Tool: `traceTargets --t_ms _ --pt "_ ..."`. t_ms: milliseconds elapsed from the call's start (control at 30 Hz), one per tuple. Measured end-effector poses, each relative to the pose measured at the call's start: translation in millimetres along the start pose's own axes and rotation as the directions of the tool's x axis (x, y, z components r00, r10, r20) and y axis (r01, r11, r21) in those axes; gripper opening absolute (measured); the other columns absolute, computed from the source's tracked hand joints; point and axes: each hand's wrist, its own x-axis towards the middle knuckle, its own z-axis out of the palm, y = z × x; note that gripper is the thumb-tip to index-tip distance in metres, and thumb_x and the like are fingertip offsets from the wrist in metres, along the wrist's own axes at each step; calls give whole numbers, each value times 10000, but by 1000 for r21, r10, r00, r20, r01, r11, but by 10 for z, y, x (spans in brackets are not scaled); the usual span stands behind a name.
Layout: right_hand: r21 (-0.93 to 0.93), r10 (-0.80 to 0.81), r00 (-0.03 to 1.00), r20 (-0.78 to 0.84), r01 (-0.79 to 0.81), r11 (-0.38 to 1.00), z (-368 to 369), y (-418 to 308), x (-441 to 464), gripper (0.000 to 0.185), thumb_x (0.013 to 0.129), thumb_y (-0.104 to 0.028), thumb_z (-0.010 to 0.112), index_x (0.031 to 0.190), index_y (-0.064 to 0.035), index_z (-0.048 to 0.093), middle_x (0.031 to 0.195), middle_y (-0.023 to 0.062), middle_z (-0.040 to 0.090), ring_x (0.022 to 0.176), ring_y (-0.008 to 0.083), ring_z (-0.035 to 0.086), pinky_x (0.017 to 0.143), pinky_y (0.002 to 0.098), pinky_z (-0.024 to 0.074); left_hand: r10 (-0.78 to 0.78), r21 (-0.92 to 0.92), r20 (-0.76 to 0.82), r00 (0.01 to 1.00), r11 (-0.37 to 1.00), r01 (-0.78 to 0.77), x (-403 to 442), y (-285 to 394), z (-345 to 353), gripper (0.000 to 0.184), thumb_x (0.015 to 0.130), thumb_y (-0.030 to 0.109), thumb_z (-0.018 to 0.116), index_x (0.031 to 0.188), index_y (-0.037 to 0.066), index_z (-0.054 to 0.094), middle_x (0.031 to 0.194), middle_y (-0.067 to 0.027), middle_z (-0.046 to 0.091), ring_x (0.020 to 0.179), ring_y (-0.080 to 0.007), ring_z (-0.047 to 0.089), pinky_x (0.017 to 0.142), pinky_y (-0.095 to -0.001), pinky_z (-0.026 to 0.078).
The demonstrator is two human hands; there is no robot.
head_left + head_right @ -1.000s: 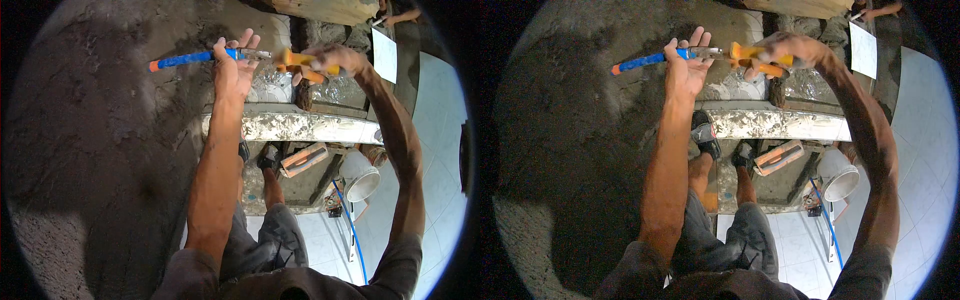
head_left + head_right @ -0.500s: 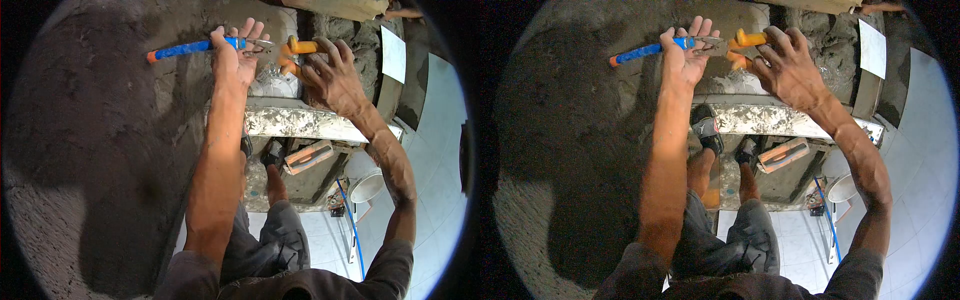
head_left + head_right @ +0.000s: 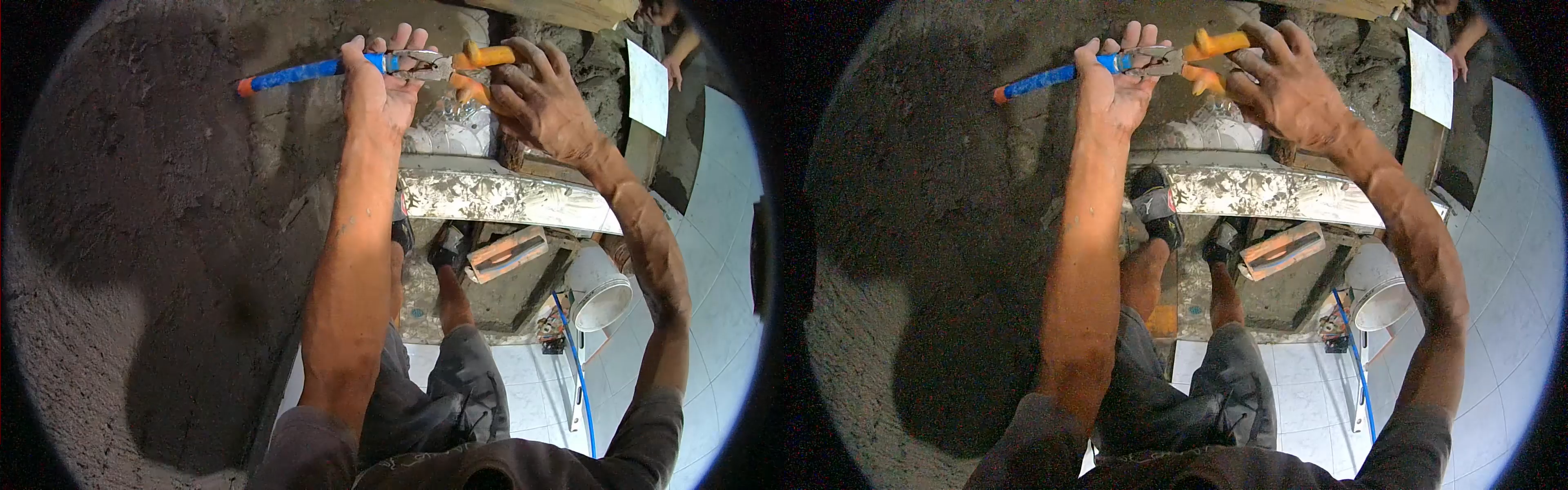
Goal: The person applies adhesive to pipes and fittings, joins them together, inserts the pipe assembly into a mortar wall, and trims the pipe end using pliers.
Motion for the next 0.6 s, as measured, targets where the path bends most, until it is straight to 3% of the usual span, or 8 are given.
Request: traceTargets --t_ms 200,267,300,367,400,433,533,600 --pt "109 -48 985 167 30 994 -150 113 81 393 745 -222 749 1093 -82 634 1143 69 604 1277 353 461 1092 533 326 -15 66 10 1000 998 15 20 28 -25 261 1000 334 410 887 101 445 1286 -167 610 1214 -404 586 947 -620 514" --pt "448 -102 974 200 1 894 -165 198 120 379 793 -232 735 1117 -59 641 1132 93 635 1180 317 547 1067 497 378 -39 -20 10 999 999 39 34 25 -37 250 996 325 420 872 110 452 1279 -161 617 1217 -388 589 941 -612 510" --pt "597 -133 969 210 -19 802 -182 240 137 373 818 -237 729 1128 -47 644 1126 105 650 1131 299 590 1055 480 404 -50 -64 11 999 997 51 41 19 -36 245 994 320 425 865 114 456 1275 -158 620 1219 -381 590 938 -608 508" --pt "736 -10 818 575 -512 444 -260 299 170 398 865 -294 694 1148 -20 641 1107 133 670 1012 264 640 976 446 466 -55 -53 11 998 997 56 30 15 -42 230 989 318 445 875 118 453 1271 -155 622 1224 -369 589 949 -608 493" --pt "669 -23 681 732 -713 210 -282 320 178 417 888 -322 676 1158 -7 639 1098 146 680 953 247 665 936 429 498 -58 -47 12 998 997 58 30 20 -38 223 986 316 455 879 120 451 1268 -153 623 1226 -363 588 954 -608 486" --pt "820 -127 812 570 -572 28 -107 469 98 513 914 -403 637 1192 28 626 1106 167 687 922 211 672 843 375 537 -56 -39 8 998 998 56 20 24 -40 223 984 319 462 882 121 449 1266 -151 623 1227 -364 586 961 -609 480" --pt "516 -283 760 585 -618 -593 68 441 51 592 894 -456 637 1206 47 617 1105 167 690 961 210 662 855 364 529 -56 -28 -8 998 998 56 -9 41 -21 228 980 328 475 891 121 442 1258 -147 627 1230 -367 581 983 -616 463" --pt "707 -121 802 585 -577 -408 6 336 -35 510 908 -376 643 1198 42 617 1113 178 681 979 236 661 871 378 529 -63 -35 -32 998 998 61 -18 48 -7 237 980 339 473 896 121 437 1247 -145 633 1230 -372 577 999 -628 451"
